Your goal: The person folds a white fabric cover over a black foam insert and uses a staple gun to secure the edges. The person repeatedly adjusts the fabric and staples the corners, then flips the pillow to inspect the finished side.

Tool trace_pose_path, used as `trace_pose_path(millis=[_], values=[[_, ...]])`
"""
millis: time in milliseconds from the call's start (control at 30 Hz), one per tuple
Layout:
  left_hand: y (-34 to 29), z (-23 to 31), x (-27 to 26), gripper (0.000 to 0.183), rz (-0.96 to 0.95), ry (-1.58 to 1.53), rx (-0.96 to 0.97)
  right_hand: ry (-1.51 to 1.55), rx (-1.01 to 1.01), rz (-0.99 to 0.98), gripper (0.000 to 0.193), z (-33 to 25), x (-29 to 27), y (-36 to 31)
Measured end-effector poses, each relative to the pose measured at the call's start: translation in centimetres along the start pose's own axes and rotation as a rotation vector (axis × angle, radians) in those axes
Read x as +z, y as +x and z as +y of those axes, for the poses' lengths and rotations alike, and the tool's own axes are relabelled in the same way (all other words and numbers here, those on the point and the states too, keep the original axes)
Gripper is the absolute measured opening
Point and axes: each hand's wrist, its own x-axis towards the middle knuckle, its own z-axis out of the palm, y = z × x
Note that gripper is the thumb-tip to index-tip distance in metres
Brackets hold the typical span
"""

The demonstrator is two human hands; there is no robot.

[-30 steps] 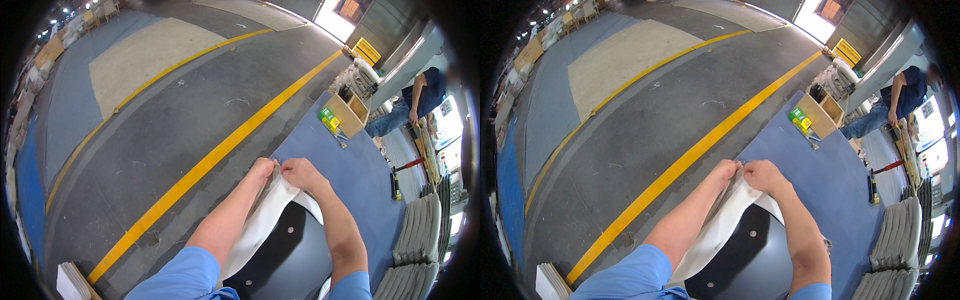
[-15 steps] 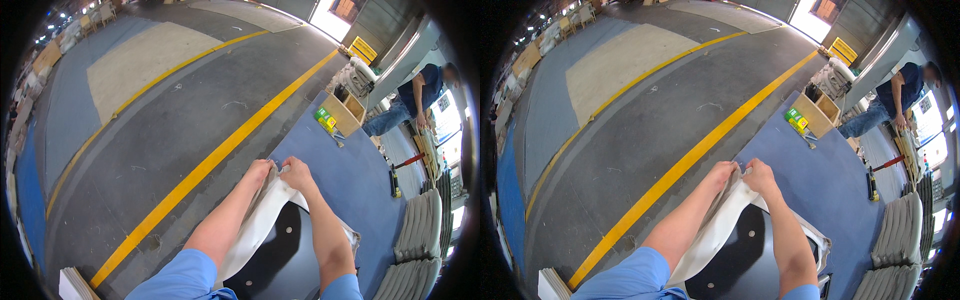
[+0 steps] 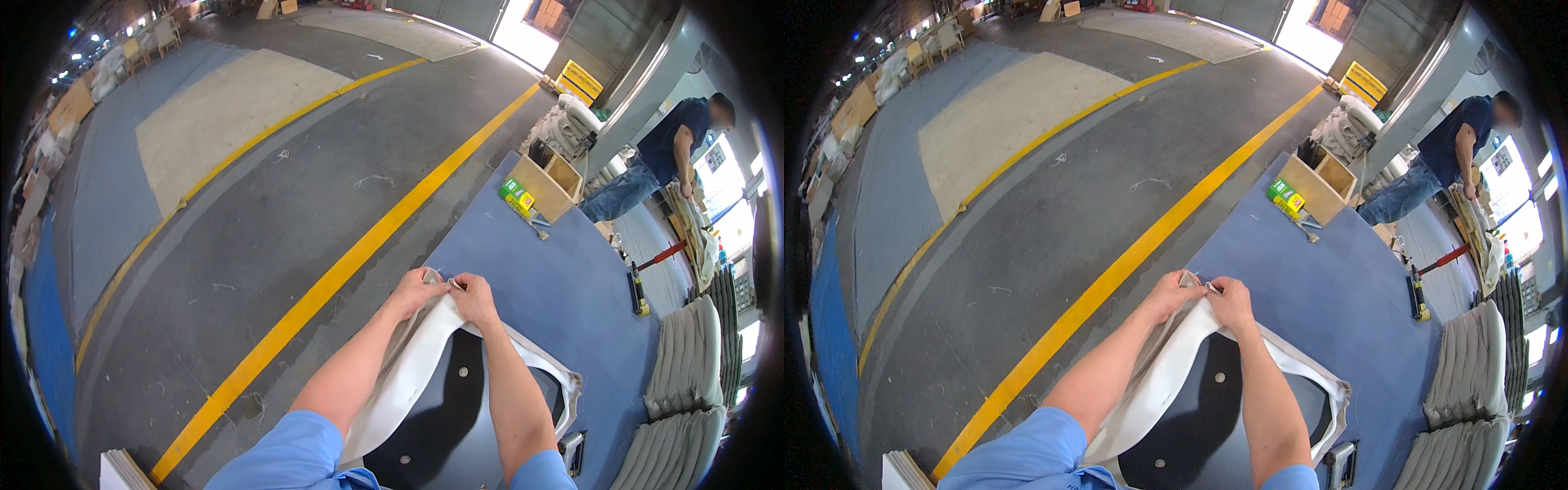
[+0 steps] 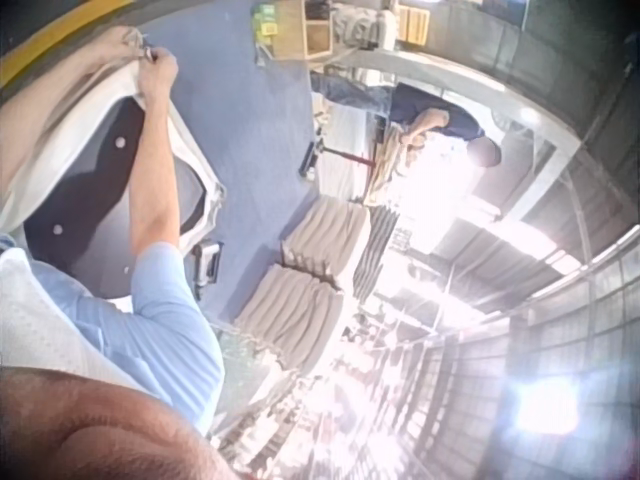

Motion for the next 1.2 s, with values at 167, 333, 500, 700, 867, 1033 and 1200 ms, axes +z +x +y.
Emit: trace_pose_path(millis=[167, 333, 500, 700, 867, 1033, 1200], values=[[0.1, -0.3, -0.9, 0.016, -0.022, 0.032, -0.014, 0.055, -0.003, -0.049, 0.026, -0.5, 0.1, 0.2], [-0.5, -0.5, 0.0, 0.016, 0.159, 0.348, 0.088, 0.055, -0.067, -0.052, 0.023, 0.3, 0.1, 0.2], [-3.4, 0.3, 2.5, 0.011, 0.370, 0.569, 0.137, 0.015, -0.118, -0.089, 0.020, 0.5, -0.8, -0.4], [-4.4, -1.2, 3.4, 0.009, 0.436, 0.449, 0.317, 0.076, -0.141, -0.119, 0.019, 0.6, -1.3, -1.2], [-4.9, -1.5, 2.8, 0.013, 0.362, 0.428, 0.349, 0.227, -0.098, -0.168, 0.016, 0.5, -1.8, -1.6], [-5.6, -1.6, 3.0, 0.015, 0.336, 0.419, 0.439, 0.185, -0.137, -0.200, 0.015, 0.0, -3.1, -1.9], [-5.5, -1.8, 3.1, 0.016, 0.336, 0.382, 0.477, 0.223, -0.195, -0.181, 0.014, 0.8, -2.9, -2.0]])
